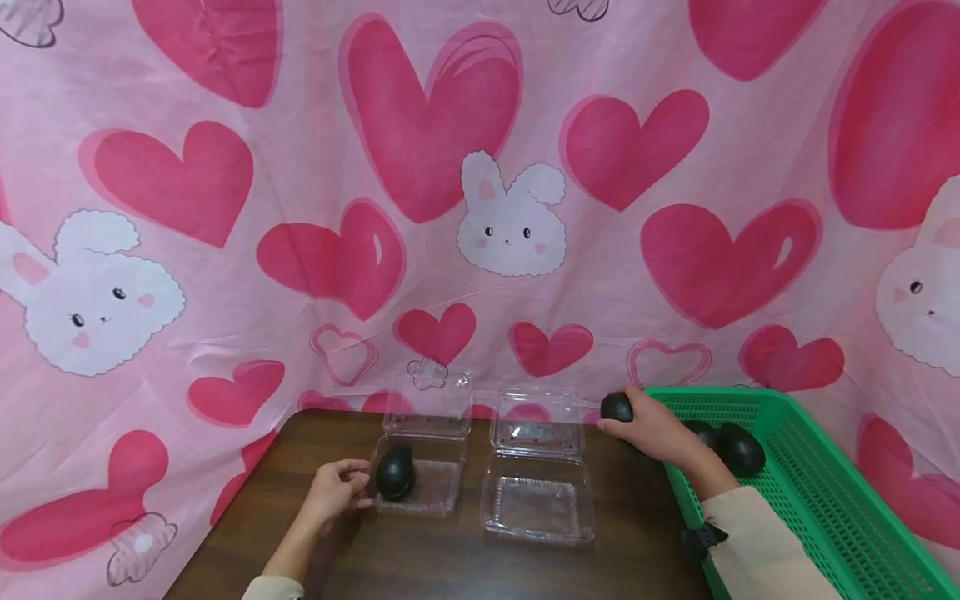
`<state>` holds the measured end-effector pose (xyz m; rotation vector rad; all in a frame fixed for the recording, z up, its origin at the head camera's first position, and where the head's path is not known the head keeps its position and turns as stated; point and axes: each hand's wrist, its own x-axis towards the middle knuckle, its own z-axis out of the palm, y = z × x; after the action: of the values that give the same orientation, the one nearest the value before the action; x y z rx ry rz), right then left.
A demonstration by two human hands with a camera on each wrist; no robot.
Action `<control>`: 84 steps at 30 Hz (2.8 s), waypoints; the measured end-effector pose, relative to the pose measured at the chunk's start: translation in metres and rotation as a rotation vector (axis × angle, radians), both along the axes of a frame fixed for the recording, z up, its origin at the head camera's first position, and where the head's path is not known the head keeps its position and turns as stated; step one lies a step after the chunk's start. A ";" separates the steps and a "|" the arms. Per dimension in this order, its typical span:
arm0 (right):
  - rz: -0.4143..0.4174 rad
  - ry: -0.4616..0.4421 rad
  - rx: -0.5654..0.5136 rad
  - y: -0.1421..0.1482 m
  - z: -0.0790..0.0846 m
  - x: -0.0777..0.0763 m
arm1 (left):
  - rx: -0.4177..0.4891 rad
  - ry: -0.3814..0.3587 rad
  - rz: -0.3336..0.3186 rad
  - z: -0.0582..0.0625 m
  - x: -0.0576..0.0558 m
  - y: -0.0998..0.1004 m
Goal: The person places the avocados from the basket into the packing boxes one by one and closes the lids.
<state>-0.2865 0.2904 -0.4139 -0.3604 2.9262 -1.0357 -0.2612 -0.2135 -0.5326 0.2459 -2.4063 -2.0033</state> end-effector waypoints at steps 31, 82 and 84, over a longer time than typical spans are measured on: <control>0.046 -0.089 -0.305 -0.133 -0.032 -0.020 | 0.009 0.013 -0.004 -0.001 -0.003 -0.001; 0.091 -0.237 -0.101 -0.288 -0.069 -0.026 | -0.006 -0.011 0.011 0.000 -0.003 -0.004; 0.094 -0.229 -0.046 -0.291 -0.069 -0.026 | -0.009 -0.014 0.006 0.000 -0.003 -0.004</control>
<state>-0.3128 -0.0003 -0.4832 -0.3510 2.6614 -1.0558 -0.2646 -0.2178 -0.5326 0.2677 -2.4191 -1.9950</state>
